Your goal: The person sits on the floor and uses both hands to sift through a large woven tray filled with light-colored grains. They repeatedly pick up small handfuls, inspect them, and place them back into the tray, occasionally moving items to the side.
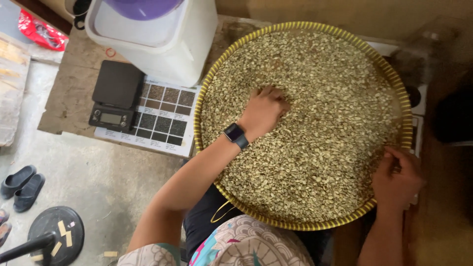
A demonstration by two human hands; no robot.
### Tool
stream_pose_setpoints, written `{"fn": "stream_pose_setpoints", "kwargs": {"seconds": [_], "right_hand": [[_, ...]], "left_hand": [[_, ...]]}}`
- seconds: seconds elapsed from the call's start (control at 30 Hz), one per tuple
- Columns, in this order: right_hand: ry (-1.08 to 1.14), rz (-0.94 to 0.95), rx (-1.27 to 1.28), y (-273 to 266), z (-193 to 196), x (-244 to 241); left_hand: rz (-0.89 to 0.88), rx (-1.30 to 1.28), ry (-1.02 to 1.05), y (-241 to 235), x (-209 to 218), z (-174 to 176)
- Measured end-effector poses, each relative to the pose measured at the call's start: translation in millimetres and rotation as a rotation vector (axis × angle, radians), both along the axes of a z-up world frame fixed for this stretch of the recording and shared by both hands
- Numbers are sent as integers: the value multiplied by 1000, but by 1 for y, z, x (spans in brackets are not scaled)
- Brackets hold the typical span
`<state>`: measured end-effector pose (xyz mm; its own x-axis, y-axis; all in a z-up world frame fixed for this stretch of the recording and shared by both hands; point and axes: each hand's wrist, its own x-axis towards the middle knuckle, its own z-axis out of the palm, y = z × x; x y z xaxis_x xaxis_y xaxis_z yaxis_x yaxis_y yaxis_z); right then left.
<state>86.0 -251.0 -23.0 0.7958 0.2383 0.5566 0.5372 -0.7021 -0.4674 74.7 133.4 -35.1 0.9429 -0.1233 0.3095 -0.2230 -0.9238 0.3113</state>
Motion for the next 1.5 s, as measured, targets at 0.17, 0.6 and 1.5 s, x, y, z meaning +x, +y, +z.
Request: {"fn": "stream_pose_setpoints", "kwargs": {"seconds": [0.17,0.6,1.5], "right_hand": [[-11,27,-4,-2,1,1],[23,4,85,1,0,5],[62,-19,353,9,18,8]], "left_hand": [[12,58,74,-6,3,9],[-49,58,-164,-17,43,-25],[-166,-128,-67,-100,135,95]]}}
